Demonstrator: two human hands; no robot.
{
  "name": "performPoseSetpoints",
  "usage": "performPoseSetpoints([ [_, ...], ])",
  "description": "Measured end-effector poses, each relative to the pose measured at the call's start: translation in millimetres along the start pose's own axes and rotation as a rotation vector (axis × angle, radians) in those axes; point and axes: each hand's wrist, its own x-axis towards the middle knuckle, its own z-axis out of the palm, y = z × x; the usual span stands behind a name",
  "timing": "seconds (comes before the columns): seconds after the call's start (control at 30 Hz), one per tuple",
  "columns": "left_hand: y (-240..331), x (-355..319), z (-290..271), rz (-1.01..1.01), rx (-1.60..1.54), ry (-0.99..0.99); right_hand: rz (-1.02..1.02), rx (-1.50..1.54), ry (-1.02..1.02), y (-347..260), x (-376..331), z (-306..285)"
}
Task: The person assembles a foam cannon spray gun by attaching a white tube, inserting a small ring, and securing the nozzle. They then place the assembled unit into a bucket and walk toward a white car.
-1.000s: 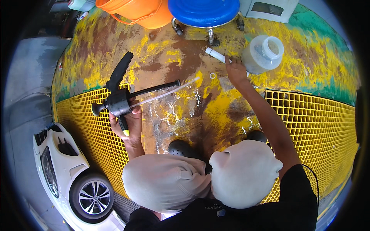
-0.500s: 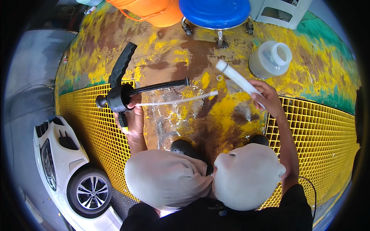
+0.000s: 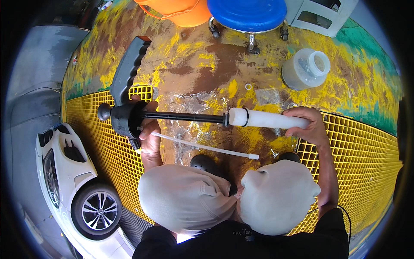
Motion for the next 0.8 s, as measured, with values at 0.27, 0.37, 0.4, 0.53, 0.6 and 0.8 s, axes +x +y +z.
performPoseSetpoints([
  [0.27, 4, -1, 2, -0.057, 0.106, -0.078, -0.053, 0.02, -0.045, -4, 0, 5],
  [0.37, 5, -2, -1, -0.073, 0.098, -0.08, -0.017, 0.03, -0.049, -4, -1, 6],
  [0.4, 5, -2, -1, -0.085, 0.087, -0.093, -0.01, 0.029, -0.053, -4, -1, 6],
  [0.53, 5, -2, -1, -0.102, 0.13, -0.125, 0.007, 0.006, -0.057, -3, 1, 8],
  [0.6, 4, -2, 0, -0.111, 0.132, -0.124, 0.015, -0.004, -0.067, -2, 2, 10],
  [0.8, 2, -6, 6, 0.031, 0.279, 0.011, 0.104, 0.055, -0.084, 7, 1, 14],
])
